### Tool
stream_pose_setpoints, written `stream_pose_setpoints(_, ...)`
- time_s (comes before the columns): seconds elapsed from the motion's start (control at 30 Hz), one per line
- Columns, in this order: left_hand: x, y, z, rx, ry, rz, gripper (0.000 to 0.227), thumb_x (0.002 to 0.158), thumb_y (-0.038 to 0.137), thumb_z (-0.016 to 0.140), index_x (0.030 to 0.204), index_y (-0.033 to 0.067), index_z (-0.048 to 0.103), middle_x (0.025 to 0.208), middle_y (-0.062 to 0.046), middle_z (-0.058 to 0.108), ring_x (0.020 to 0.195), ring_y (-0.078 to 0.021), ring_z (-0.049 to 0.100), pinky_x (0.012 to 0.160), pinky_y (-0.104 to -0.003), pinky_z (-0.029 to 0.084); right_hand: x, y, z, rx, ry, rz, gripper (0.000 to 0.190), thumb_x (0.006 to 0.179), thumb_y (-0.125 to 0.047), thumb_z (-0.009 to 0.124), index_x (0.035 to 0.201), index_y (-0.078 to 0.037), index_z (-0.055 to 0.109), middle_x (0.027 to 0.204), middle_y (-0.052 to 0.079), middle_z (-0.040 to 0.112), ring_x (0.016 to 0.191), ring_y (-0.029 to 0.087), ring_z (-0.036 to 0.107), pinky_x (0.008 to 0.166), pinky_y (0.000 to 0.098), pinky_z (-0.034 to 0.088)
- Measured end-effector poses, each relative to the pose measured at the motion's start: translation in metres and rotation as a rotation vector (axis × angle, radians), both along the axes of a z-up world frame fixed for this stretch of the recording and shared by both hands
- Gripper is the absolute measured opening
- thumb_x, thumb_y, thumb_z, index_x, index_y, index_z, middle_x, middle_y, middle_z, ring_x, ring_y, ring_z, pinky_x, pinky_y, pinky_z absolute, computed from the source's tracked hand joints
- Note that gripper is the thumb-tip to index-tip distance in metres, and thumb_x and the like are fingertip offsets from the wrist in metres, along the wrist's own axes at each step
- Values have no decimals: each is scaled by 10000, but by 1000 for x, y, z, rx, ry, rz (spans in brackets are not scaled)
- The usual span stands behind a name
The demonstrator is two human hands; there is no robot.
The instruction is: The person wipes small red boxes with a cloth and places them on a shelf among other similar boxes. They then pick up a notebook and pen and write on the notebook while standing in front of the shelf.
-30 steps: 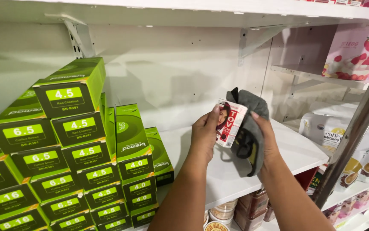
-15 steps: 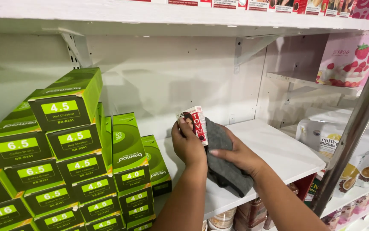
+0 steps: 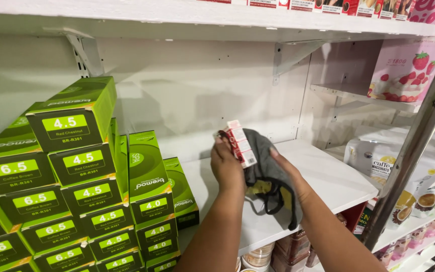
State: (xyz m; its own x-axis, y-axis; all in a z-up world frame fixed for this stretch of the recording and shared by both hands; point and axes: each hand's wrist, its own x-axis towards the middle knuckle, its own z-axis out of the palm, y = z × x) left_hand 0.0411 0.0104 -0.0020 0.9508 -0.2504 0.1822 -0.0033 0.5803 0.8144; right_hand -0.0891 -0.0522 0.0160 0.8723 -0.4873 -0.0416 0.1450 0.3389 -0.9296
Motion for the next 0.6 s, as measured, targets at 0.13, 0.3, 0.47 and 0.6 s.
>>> stream_pose_setpoints(0.13,2,9,3,-194,-53,173,504,1057,432,392,1213,21,639,1056,-61,735,912,-139,704,809,-292,560,8,-16,-6,-183,-221,151,691,847,-396,633,1452,-73,550,1274,146,702,1113,267,686,981,417,552)
stream_pose_setpoints(0.3,-1,6,2,-262,-48,247,428,1021,414,481,1216,50,596,1040,-60,733,877,-140,719,780,-307,580,6,-16,4,-87,-317,59,608,873,-302,572,1463,-182,484,1336,87,652,1177,277,643,988,434,526)
stream_pose_setpoints(0.47,-23,15,7,194,-370,291,436,974,381,697,1189,3,673,1038,-157,703,909,-229,689,809,-362,550,-2,7,11,-184,-340,-60,602,905,-247,554,1496,-299,454,1420,34,588,1271,235,572,1024,389,477)
stream_pose_setpoints(0.6,-51,28,22,278,-524,221,424,960,324,632,1308,91,566,1102,-101,740,981,-207,707,855,-367,541,20,-16,-9,-500,-421,-196,581,946,-152,620,1505,-214,477,1404,94,573,1268,231,545,1063,380,446)
